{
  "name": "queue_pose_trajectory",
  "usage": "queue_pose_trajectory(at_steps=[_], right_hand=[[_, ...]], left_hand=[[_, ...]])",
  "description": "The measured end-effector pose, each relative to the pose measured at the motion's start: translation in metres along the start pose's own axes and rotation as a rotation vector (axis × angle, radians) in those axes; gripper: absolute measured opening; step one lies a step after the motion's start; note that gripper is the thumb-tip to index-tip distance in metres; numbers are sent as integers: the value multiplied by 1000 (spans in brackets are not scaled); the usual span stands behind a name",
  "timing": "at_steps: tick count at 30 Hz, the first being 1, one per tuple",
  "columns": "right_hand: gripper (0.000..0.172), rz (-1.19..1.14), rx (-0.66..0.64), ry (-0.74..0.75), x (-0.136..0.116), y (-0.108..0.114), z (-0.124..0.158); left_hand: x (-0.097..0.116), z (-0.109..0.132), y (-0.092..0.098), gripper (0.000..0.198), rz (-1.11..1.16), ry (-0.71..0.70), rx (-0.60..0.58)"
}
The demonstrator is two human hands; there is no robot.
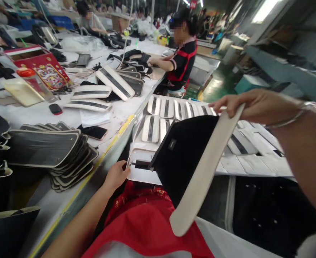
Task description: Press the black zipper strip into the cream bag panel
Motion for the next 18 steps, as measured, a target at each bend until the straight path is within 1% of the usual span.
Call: queue_pose_trajectory(at_steps=[2,3,5,6,8,9,11,13,14,16,17,18], right_hand=[[34,-191,25,-145,42,-19,22],[33,-276,45,-206,63,-28,32],[31,-433,116,-285,100,-42,54],[30,-498,150,-296,113,-45,65],[28,-585,227,-279,128,-44,85],[26,-609,283,-247,130,-39,95],[23,-626,436,-167,131,-21,113],[20,-623,634,-104,134,4,131],[19,-619,734,-96,139,16,139],[20,-599,895,-153,157,34,155],[20,-567,941,-226,170,38,161],[20,-522,952,-327,185,39,167]], left_hand=[[-2,-1,-1,22,-2,-9,-17],[-3,-2,-1,24,-22,-13,-27],[-2,-3,-1,27,-73,-20,-53],[-2,-3,0,29,-97,-19,-65],[-1,-3,0,31,-131,-14,-85],[-1,-3,0,33,-140,-10,-93],[-1,-3,0,36,-149,5,-104],[-2,-4,-1,38,-154,15,-111],[-2,-5,-1,40,-159,16,-113],[-3,-8,-3,42,-161,19,-118],[-4,-9,-3,43,-159,24,-120],[-5,-10,-4,44,-154,37,-118]])
Point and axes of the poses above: each hand's wrist, its own z-axis away from the middle knuckle, its own y-axis out of the back of the hand, x = y × z, the point moved 1 cm from there along -z, towards the middle knuckle, and after that the axes turned 10 degrees about z, right-handed, at the moved point
